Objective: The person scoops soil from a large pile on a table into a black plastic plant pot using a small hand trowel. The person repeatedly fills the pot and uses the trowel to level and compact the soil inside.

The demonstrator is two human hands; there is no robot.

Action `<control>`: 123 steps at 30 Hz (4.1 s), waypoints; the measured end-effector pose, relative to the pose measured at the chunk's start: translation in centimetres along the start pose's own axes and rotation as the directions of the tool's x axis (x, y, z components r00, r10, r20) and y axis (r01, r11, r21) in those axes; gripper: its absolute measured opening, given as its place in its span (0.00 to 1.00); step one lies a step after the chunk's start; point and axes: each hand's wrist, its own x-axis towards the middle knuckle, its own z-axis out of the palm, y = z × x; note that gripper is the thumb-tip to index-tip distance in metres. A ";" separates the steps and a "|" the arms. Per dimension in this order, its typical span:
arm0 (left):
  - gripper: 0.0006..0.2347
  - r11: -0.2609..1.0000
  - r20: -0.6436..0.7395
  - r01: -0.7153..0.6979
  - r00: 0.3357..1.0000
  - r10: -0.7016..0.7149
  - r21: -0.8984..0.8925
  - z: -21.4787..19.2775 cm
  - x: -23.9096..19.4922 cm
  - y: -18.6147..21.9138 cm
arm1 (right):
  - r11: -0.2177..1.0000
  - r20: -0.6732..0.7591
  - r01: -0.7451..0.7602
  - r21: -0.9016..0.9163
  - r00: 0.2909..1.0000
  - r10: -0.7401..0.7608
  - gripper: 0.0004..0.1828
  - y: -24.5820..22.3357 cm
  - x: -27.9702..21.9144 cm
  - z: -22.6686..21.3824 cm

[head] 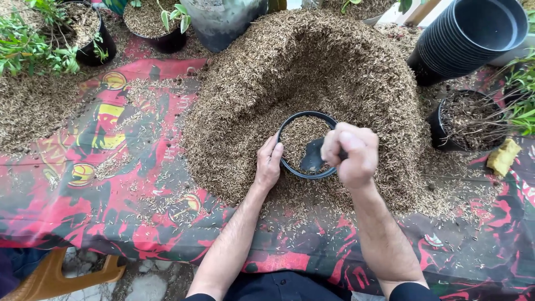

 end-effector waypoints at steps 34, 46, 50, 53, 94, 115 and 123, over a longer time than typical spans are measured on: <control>0.16 1.000 -0.018 -0.015 1.000 0.015 -0.010 -0.1 0.5 1.2 | 0.996 -0.133 0.022 0.085 0.991 -0.010 0.22 -1.0 2.6 2.1; 0.14 1.000 -0.041 0.015 0.999 -0.016 -0.011 -0.3 0.2 -0.8 | 0.996 -0.027 -0.054 -0.065 0.998 0.052 0.24 2.8 2.5 2.9; 0.15 1.000 -0.043 0.013 0.999 -0.014 -0.016 -0.3 0.2 0.0 | 0.998 -0.095 -0.057 0.033 0.994 0.060 0.23 3.3 1.9 1.5; 0.15 1.000 -0.044 0.005 0.999 -0.006 -0.023 -0.1 0.2 -0.6 | 0.998 -0.150 -0.033 0.062 0.988 0.042 0.23 2.0 2.2 0.3; 0.14 0.997 -0.032 0.054 0.998 -0.056 -0.045 -0.1 0.1 -0.2 | 0.999 -0.162 -0.049 -0.005 0.986 0.047 0.23 4.4 4.2 -0.9; 0.13 0.998 -0.054 0.048 0.997 -0.050 -0.035 0.1 -0.3 -0.9 | 0.996 -0.156 -0.082 -0.032 0.985 0.076 0.23 2.1 2.5 -2.0; 0.12 0.999 -0.063 0.046 0.997 -0.045 0.014 -0.1 0.4 1.8 | 0.996 -0.215 -0.088 -0.016 0.973 0.083 0.25 2.0 2.4 -2.4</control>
